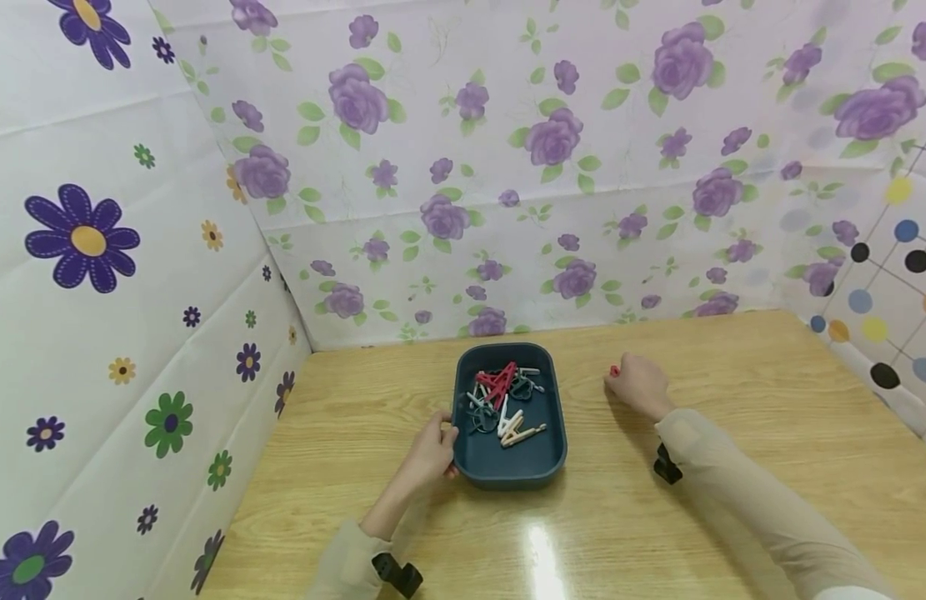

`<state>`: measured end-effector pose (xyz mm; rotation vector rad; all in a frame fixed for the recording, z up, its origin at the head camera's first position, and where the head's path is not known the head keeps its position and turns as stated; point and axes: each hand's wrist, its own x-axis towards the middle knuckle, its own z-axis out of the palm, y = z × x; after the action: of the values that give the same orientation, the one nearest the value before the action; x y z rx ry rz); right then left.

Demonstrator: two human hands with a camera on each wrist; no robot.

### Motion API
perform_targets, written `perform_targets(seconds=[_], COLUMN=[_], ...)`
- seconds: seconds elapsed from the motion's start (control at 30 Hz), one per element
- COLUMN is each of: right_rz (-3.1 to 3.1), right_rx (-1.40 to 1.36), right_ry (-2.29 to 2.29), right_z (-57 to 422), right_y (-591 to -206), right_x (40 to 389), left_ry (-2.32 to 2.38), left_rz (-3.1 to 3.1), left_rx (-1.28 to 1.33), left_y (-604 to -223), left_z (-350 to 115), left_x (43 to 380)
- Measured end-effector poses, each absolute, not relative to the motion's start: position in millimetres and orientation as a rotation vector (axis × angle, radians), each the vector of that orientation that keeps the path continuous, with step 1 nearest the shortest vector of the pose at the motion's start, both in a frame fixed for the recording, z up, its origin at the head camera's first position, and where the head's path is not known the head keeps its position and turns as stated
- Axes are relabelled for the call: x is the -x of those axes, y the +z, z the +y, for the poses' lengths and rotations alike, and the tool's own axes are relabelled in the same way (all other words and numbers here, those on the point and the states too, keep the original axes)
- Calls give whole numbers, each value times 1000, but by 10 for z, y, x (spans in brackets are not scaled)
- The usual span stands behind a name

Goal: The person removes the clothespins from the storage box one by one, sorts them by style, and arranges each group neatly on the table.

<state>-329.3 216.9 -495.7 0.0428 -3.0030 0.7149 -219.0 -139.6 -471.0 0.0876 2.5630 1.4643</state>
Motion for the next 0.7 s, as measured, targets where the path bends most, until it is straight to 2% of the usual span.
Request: perform_targets(seconds=[0.7], right_rz=[-2954], right_rx=[-287], right_ry=[689], right_z=[1694], right_y=[-4499], right_x=[3311], left_ry=[1442], left_rz=[2581], left_rx=[-54], left_y=[-4709], left_z=[-1393], left_x=[2193])
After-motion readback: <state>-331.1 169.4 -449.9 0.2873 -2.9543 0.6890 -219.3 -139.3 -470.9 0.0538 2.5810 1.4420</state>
